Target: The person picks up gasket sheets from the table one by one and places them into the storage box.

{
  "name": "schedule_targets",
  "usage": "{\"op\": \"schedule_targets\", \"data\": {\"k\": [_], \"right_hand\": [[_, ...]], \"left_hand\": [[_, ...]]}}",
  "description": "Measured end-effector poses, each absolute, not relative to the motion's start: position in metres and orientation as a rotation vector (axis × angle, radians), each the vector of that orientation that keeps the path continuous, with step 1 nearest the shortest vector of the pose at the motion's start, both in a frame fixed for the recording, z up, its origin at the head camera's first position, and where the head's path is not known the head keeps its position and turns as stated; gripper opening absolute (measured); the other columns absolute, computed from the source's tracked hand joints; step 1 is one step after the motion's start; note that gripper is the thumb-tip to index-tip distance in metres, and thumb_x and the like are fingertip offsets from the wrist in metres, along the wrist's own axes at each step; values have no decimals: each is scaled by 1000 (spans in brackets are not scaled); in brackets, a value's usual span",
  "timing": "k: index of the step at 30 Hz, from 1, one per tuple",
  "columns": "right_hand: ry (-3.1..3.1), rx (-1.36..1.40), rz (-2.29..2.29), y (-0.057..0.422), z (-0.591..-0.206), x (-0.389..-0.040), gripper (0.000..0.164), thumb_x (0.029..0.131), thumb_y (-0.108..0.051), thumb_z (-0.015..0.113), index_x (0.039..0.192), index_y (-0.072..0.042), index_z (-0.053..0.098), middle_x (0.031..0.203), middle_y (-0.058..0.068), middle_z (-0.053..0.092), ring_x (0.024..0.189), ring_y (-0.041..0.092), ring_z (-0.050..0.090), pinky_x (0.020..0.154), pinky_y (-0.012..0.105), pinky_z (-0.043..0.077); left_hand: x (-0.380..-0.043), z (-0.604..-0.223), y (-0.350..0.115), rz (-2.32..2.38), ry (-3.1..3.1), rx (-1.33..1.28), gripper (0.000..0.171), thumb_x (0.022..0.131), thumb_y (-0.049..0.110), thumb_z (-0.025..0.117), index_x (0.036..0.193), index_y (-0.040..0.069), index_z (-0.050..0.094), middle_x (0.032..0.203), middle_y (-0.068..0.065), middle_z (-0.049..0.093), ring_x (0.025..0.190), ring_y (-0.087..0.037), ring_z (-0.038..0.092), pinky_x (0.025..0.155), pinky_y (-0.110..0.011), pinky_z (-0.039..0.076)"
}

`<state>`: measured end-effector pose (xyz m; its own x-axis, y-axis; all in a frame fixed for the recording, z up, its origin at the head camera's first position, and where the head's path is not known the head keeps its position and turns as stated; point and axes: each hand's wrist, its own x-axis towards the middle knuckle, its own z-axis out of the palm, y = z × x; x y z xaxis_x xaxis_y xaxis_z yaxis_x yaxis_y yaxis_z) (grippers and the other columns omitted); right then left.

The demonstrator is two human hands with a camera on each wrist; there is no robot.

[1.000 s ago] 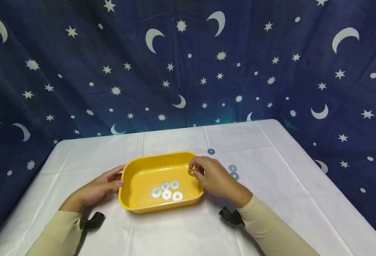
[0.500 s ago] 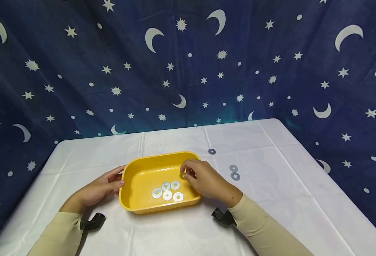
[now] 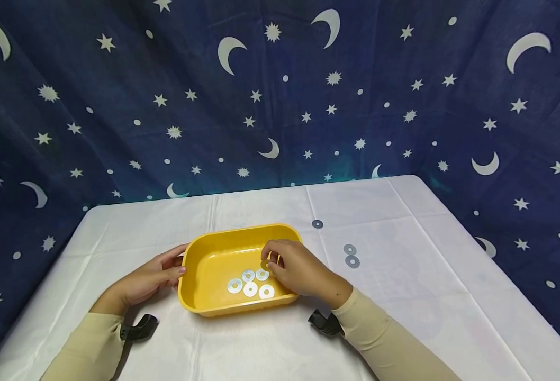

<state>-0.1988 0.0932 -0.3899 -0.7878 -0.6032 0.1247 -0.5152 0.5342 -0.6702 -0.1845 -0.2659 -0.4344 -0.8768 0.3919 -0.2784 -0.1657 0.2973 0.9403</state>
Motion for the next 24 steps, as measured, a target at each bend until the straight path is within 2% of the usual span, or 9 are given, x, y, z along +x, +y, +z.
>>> {"op": "schedule_targets", "data": {"k": [15,24], "right_hand": [[2781,-940,-833,89,-394,-193,10,91,-17,71,94,-25,66,75,-16,55,60,3,45,55,20,39],[2790,-967,-746,86,-396,-193,9,90,-16,71,95,-22,68,74,-15,56,61,4,46,56,21,40]], "left_hand": [[-184,-431,-265,1618,2106,223,70,99,22,60,159,12,24,135,-27,49,89,-21,62,78,-30,59],[-183,-432,-265,1619,2104,225,71,99,22,60,159,11,23,136,-28,49,87,-22,63,78,-30,59]]}}
